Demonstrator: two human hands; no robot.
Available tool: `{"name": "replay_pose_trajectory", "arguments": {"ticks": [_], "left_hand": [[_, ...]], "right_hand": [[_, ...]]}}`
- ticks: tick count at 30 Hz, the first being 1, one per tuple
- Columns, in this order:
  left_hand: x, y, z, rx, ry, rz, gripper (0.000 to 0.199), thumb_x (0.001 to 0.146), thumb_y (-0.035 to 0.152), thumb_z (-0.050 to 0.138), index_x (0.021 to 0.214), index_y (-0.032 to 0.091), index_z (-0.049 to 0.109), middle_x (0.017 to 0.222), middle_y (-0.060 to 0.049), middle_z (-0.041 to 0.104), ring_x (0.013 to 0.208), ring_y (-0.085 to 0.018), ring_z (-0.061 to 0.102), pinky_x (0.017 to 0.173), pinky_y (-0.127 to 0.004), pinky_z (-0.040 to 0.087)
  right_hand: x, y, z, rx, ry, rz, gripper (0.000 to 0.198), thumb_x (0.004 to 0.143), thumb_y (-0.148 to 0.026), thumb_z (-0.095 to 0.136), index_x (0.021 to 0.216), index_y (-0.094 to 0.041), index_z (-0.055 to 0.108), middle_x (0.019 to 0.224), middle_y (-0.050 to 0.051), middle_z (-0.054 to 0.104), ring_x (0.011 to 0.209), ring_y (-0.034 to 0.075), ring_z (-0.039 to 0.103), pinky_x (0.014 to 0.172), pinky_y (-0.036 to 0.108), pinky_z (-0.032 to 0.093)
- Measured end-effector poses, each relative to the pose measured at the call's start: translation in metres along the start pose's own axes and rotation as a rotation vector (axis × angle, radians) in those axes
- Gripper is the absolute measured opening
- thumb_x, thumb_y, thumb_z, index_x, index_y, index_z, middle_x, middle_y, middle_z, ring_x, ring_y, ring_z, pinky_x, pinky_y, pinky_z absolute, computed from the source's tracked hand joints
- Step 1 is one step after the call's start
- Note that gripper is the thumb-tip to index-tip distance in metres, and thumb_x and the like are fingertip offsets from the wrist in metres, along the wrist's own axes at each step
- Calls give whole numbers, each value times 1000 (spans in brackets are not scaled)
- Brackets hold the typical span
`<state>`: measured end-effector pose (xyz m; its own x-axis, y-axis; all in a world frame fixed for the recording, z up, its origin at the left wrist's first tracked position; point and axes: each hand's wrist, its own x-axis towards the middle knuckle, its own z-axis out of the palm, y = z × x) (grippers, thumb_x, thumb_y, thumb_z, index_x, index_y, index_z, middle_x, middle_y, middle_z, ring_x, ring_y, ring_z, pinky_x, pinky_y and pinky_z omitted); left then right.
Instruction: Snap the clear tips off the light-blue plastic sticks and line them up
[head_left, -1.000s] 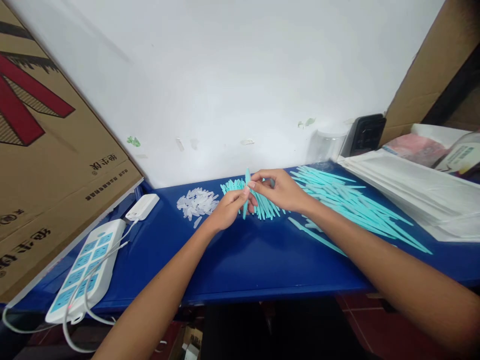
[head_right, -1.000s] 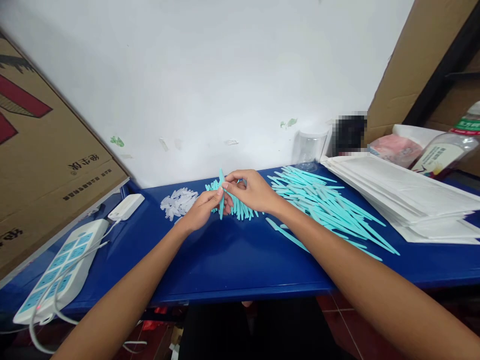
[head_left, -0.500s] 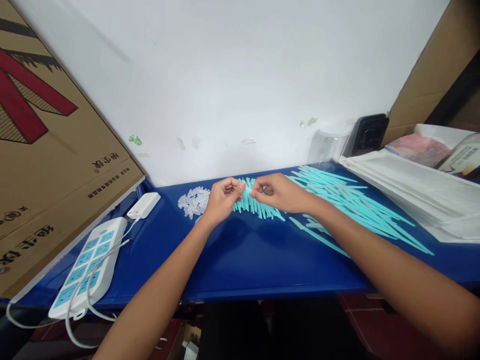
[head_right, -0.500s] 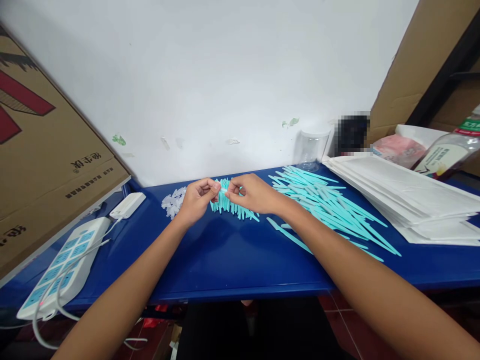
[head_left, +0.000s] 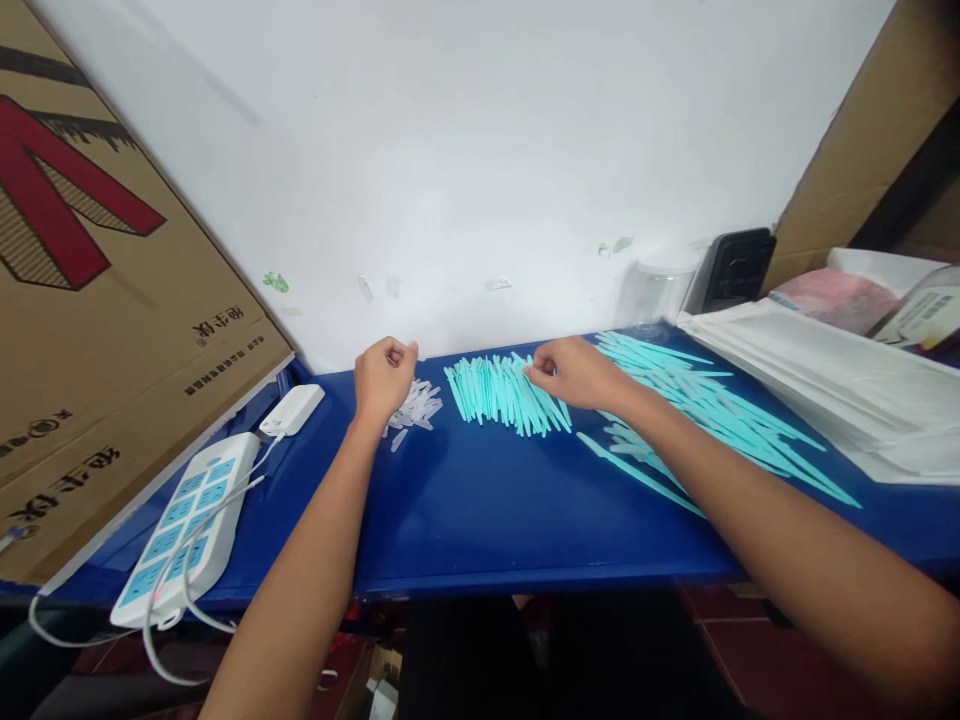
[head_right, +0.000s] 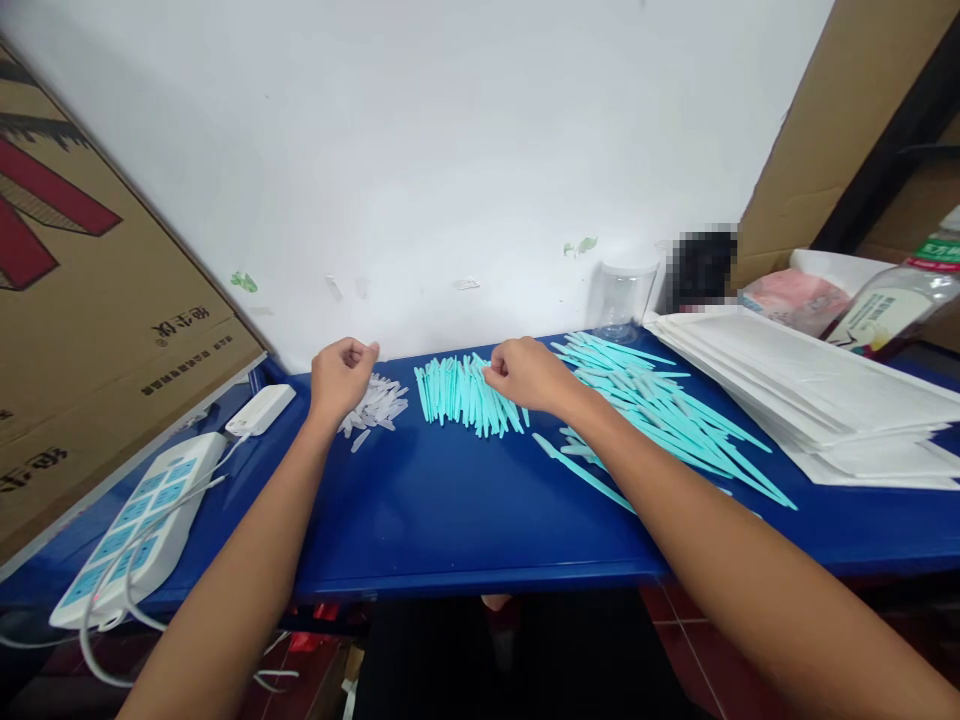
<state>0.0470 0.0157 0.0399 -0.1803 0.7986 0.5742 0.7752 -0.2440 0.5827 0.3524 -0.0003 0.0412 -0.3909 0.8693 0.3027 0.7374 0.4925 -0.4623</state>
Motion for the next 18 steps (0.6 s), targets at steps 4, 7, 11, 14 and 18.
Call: {"name": "replay_pose_trajectory", "arguments": {"ticks": [4, 7, 11, 14, 18], "left_hand": [[-10, -1, 3, 476, -235, 112, 26, 89, 39, 59, 68, 22, 59, 72, -7, 67, 72, -25, 64, 65, -33, 40], [-16, 1, 8, 605, -320, 116, 18, 87, 37, 60, 74, 23, 61, 79, -9, 70, 77, -30, 66, 66, -35, 41], [-16, 1, 8, 597, -323, 136, 17, 86, 40, 64, 90, 23, 63, 89, -9, 71, 80, -30, 66, 67, -35, 42], [-19, 8, 9, 447, -271, 181, 21, 91, 44, 63, 94, 23, 62, 85, -6, 68, 75, -25, 63, 65, -32, 40], [-37, 34, 20, 28, -224, 277, 28, 96, 48, 59, 89, 21, 64, 67, 0, 56, 62, -17, 52, 62, -29, 37]], "right_hand": [[3, 7, 7, -187, 15, 110, 36, 95, -36, 57, 62, -20, 58, 60, 6, 63, 56, 19, 55, 57, 33, 31], [4, 11, 11, -222, 23, 145, 29, 97, -37, 55, 77, -20, 66, 71, 7, 69, 65, 21, 61, 60, 32, 33], [3, 13, 10, -131, 49, 88, 25, 90, -26, 60, 114, -18, 63, 97, 10, 73, 83, 24, 64, 68, 33, 40], [-1, 9, 8, 21, 30, -10, 43, 82, -14, 58, 124, -17, 52, 120, 14, 67, 97, 26, 62, 76, 35, 46], [-6, -2, 12, 134, 0, -128, 58, 74, -8, 56, 129, -19, 40, 134, 19, 56, 115, 30, 56, 86, 39, 48]]}}
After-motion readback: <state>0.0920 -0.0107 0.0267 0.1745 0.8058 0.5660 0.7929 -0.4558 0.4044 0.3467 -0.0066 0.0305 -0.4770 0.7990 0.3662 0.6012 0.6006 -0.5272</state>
